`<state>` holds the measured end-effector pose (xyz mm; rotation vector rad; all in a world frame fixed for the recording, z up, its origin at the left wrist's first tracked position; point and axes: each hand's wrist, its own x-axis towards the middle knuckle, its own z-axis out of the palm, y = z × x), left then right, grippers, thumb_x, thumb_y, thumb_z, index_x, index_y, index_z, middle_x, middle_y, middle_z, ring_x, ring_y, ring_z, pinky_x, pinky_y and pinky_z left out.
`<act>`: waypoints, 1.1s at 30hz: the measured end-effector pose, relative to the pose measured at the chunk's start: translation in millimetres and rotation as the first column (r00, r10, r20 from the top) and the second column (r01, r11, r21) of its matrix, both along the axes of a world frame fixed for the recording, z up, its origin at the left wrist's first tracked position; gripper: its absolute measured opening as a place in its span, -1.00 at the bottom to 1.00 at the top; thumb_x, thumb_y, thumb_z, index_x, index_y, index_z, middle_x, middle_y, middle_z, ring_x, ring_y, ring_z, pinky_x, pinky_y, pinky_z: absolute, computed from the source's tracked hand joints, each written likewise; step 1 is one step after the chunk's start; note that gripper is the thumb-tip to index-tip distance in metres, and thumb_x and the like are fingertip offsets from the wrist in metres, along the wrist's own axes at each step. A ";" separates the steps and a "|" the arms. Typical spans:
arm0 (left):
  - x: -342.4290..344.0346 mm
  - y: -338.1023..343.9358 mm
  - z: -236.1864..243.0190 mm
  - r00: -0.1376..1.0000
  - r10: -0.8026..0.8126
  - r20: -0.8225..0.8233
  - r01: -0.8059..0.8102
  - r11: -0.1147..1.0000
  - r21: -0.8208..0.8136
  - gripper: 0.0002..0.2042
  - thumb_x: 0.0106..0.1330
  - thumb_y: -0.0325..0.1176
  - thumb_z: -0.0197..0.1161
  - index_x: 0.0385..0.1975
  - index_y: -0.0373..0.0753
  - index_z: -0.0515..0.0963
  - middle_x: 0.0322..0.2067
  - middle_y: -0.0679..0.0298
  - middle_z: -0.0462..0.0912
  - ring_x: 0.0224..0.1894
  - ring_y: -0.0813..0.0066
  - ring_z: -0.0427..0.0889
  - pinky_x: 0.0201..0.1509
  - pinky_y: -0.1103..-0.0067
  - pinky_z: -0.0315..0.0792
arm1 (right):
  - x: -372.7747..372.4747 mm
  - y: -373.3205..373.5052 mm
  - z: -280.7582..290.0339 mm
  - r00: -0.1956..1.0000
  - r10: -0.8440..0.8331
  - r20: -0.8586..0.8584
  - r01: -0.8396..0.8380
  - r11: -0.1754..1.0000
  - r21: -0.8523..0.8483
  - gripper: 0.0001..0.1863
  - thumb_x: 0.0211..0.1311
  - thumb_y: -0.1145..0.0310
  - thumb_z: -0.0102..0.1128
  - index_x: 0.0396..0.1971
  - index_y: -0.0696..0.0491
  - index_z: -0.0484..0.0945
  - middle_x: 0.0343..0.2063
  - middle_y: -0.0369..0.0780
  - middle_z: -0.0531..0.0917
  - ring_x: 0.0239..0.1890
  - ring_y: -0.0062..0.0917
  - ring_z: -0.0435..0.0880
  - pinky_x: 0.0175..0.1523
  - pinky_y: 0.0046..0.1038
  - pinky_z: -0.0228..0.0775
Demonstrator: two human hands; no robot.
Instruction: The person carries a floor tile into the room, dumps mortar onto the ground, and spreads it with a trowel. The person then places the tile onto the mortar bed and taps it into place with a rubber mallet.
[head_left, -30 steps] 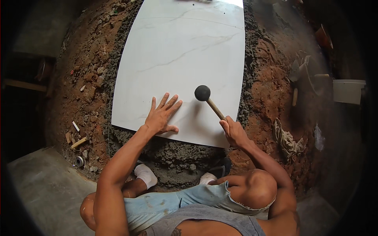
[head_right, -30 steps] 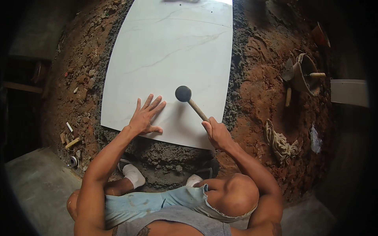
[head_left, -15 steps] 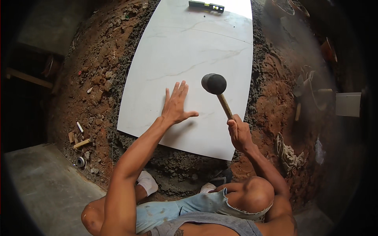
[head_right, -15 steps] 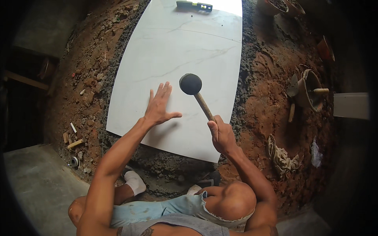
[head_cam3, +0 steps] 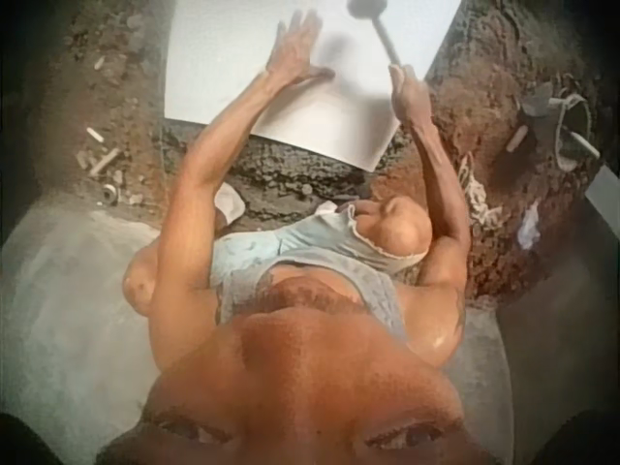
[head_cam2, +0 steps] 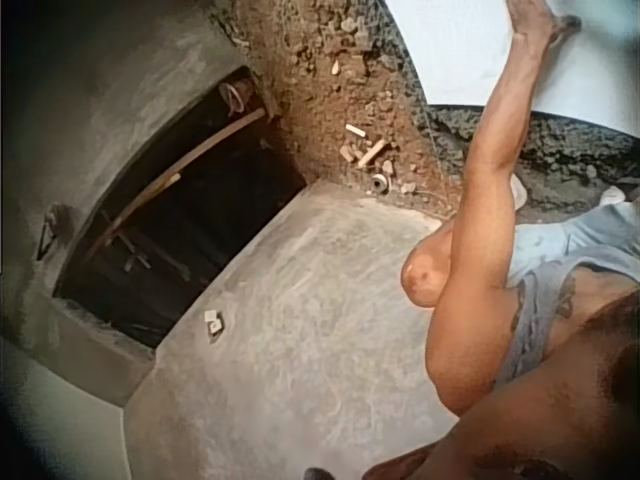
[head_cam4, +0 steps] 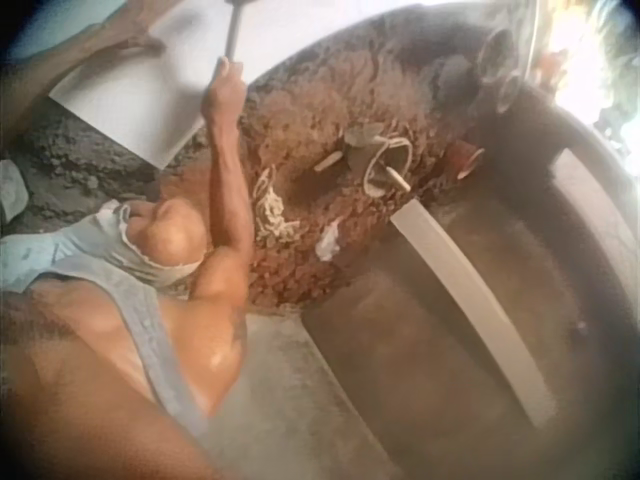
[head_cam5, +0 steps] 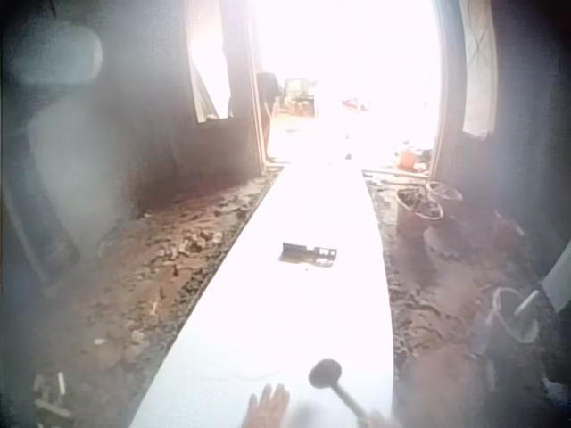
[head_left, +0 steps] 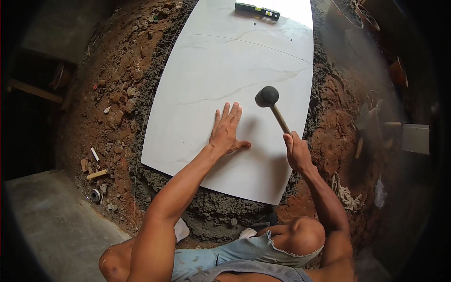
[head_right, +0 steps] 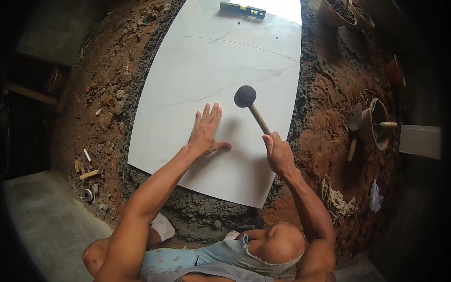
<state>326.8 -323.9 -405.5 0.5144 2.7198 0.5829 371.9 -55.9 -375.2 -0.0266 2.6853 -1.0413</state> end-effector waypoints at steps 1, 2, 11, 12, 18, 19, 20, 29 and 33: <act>-0.8 -2.9 1.2 1.000 0.006 0.000 -0.006 1.000 -0.008 0.21 -0.14 0.26 0.46 0.43 -0.34 -0.04 0.47 0.06 -0.10 0.51 0.05 -0.22 0.52 0.06 -0.21 | -3.7 -5.8 8.8 0.999 -0.012 -0.045 0.008 0.997 -0.070 -0.59 0.52 0.09 -0.18 -0.37 0.16 0.32 -0.75 0.00 0.42 -0.69 -0.02 0.46 -0.55 -0.11 0.20; -1.6 -5.8 2.4 1.000 0.011 -0.002 -0.011 0.999 -0.030 0.21 -0.14 0.26 0.46 0.43 -0.33 -0.04 0.47 0.07 -0.08 0.51 0.07 -0.21 0.53 0.08 -0.22 | -8.3 -8.4 7.3 0.996 -0.014 -0.087 0.006 0.996 -0.093 -0.58 0.52 0.08 -0.19 -0.37 0.16 0.32 -0.75 -0.01 0.42 -0.69 -0.04 0.45 -0.55 -0.12 0.20; 1.2 -10.0 -4.9 0.999 -0.010 -0.035 0.010 1.000 -0.005 0.23 -0.13 0.34 0.40 0.42 -0.35 -0.05 0.46 0.04 -0.10 0.51 -0.01 -0.24 0.52 0.05 -0.20 | -29.9 -3.5 -6.1 0.998 0.012 -0.066 -0.014 1.000 -0.019 -0.53 0.51 0.02 -0.21 -0.37 0.16 0.34 -0.75 0.01 0.42 -0.68 -0.02 0.46 -0.55 -0.12 0.20; 0.9 -8.7 -7.2 0.998 -0.021 -0.057 0.020 1.000 -0.015 0.23 -0.14 0.35 0.40 0.42 -0.35 -0.05 0.46 0.04 -0.10 0.51 -0.01 -0.23 0.52 0.05 -0.20 | -31.6 0.0 -15.2 0.996 0.034 -0.088 -0.033 0.999 0.008 -0.53 0.51 0.01 -0.21 -0.38 0.16 0.34 -0.75 0.00 0.42 -0.69 -0.03 0.46 -0.55 -0.13 0.20; -0.5 -8.1 -0.7 0.999 -0.029 -0.022 0.028 0.999 -0.031 0.20 -0.09 0.36 0.36 0.42 -0.35 -0.04 0.46 0.04 -0.11 0.51 -0.01 -0.23 0.52 0.08 -0.20 | -42.5 -7.9 -10.9 0.992 -0.002 -0.125 -0.013 0.993 -0.115 -0.54 0.52 0.06 -0.20 -0.40 0.18 0.35 -0.73 0.06 0.44 -0.68 0.00 0.42 -0.52 -0.11 0.18; -0.1 -6.1 -2.8 0.999 -0.024 -0.024 0.023 0.999 -0.024 0.20 -0.09 0.36 0.36 0.42 -0.35 -0.04 0.46 0.04 -0.11 0.51 -0.01 -0.23 0.52 0.08 -0.20 | -44.5 -6.0 -15.8 0.992 0.004 -0.127 -0.018 0.994 -0.108 -0.54 0.52 0.06 -0.20 -0.40 0.18 0.35 -0.73 0.06 0.44 -0.68 0.00 0.42 -0.52 -0.11 0.18; 0.3 -3.0 -4.9 0.998 -0.036 -0.042 0.036 0.999 -0.017 0.20 -0.10 0.37 0.35 0.42 -0.34 -0.05 0.47 0.04 -0.12 0.51 -0.01 -0.23 0.53 0.07 -0.20 | -47.3 -1.3 -21.0 0.995 0.037 -0.095 -0.040 0.999 -0.033 -0.54 0.53 0.07 -0.21 -0.42 0.18 0.33 -0.75 0.03 0.40 -0.70 -0.05 0.40 -0.54 -0.14 0.17; -0.5 -1.8 -9.8 0.995 -0.042 -0.091 0.044 0.999 0.017 0.23 -0.12 0.37 0.36 0.42 -0.34 -0.07 0.46 0.04 -0.10 0.51 -0.01 -0.24 0.53 0.07 -0.19 | -104.8 -27.6 -32.7 0.979 0.183 -0.094 -0.177 0.982 0.073 -0.54 0.52 0.06 -0.20 -0.41 0.19 0.35 -0.69 0.07 0.46 -0.63 0.06 0.43 -0.48 -0.05 0.19; -0.8 -10.3 -2.3 0.999 -0.039 -0.032 0.040 0.999 0.004 0.22 -0.12 0.33 0.39 0.42 -0.35 -0.07 0.45 0.02 -0.09 0.50 -0.02 -0.21 0.52 0.06 -0.17 | -125.1 -68.1 -9.1 0.986 0.111 -0.122 -0.123 0.988 -0.093 -0.53 0.51 0.05 -0.19 -0.40 0.19 0.38 -0.64 0.11 0.50 -0.54 0.13 0.48 -0.42 0.01 0.22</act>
